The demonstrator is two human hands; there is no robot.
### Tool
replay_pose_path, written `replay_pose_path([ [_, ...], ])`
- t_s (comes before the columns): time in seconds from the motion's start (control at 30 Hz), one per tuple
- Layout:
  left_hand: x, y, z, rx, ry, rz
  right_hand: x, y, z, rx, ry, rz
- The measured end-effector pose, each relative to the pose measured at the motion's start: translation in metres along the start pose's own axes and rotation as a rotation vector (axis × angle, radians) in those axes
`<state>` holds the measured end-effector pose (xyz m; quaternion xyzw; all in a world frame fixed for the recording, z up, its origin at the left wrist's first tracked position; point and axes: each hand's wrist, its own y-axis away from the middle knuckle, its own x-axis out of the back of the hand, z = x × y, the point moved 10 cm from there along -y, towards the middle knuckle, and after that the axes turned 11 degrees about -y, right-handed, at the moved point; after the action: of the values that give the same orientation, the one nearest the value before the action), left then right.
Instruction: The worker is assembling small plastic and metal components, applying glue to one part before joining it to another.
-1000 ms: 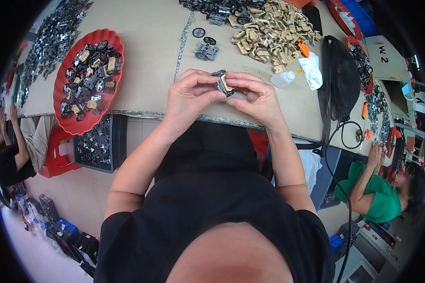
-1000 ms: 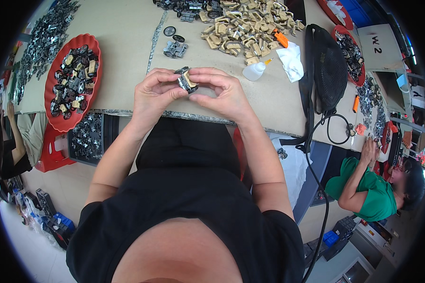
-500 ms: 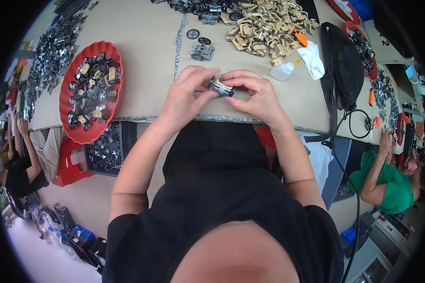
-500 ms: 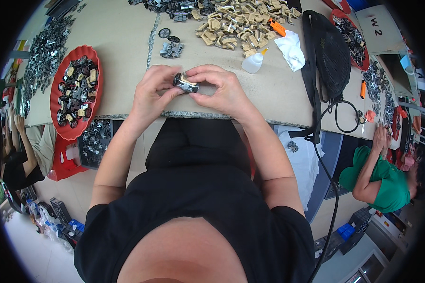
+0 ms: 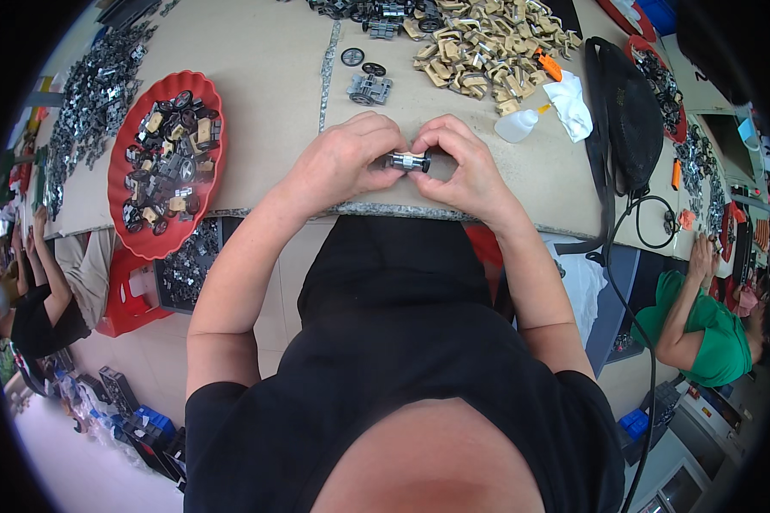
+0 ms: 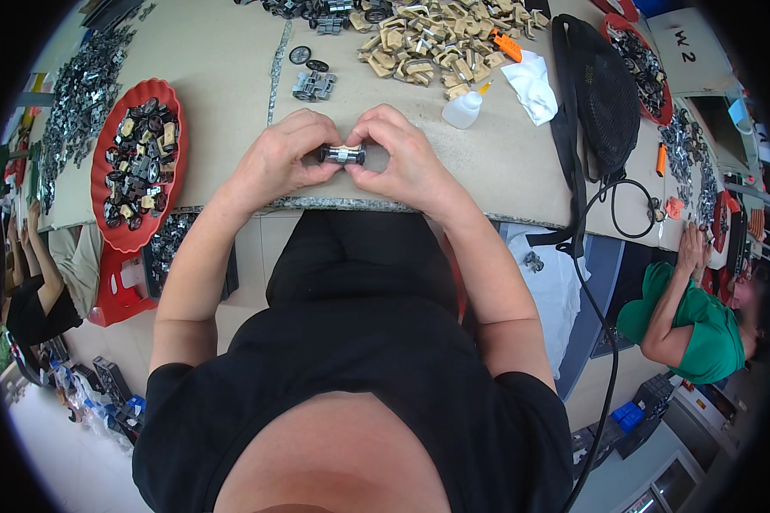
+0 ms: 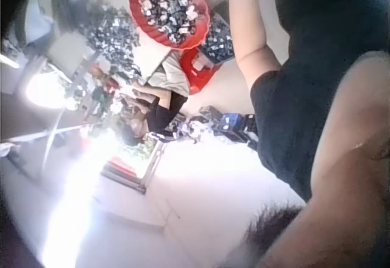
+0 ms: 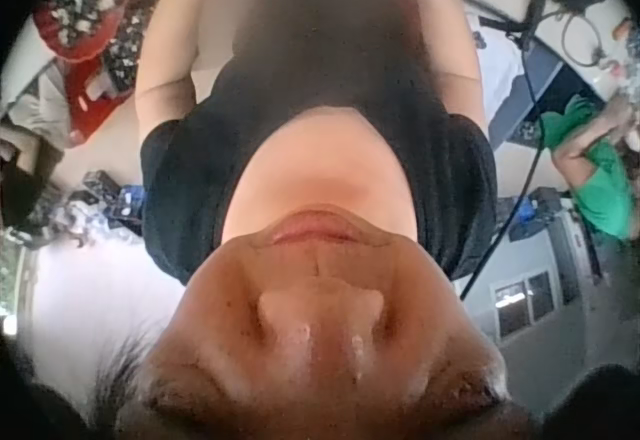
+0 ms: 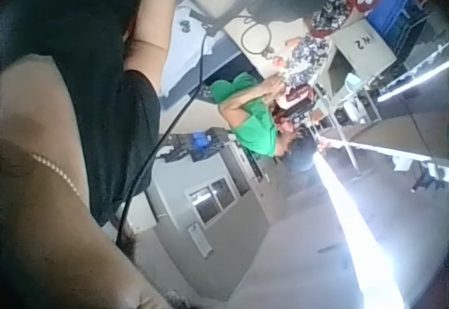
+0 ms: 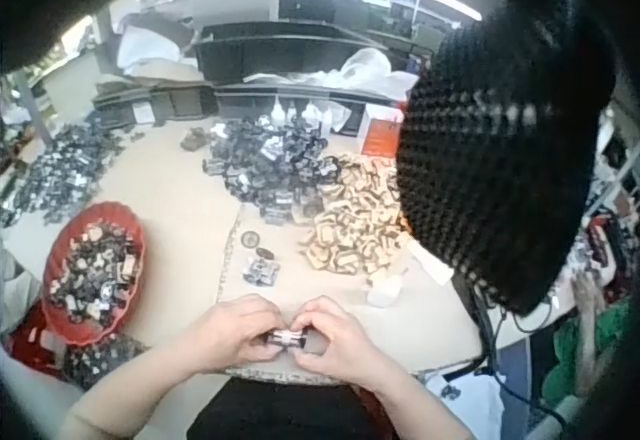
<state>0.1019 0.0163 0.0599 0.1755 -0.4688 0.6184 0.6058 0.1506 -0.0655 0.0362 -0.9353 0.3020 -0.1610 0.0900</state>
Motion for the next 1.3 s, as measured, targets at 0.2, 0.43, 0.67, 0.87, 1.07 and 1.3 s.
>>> replay_pose_path([
  [0.2,-0.005,-0.001,-0.005,-0.024,0.092,0.017,0.001,-0.001,0.000,0.025,-0.014,0.008],
  [0.43,-0.005,0.001,-0.005,-0.061,0.160,0.058,-0.002,0.001,-0.004,0.092,0.015,-0.005],
  [0.67,-0.004,0.004,-0.001,-0.089,0.127,0.084,-0.003,0.002,-0.005,0.090,0.004,-0.019],
  [0.87,0.012,0.010,0.019,-0.185,-0.275,0.185,0.006,-0.001,0.000,0.011,-0.189,0.064],
  [1.07,0.011,0.015,0.049,-0.370,-0.641,0.315,-0.011,0.007,0.033,-0.496,-0.627,0.096],
  [1.3,-0.001,0.012,-0.013,0.330,0.408,0.265,-0.002,0.007,0.036,-0.353,-0.727,0.159],
])
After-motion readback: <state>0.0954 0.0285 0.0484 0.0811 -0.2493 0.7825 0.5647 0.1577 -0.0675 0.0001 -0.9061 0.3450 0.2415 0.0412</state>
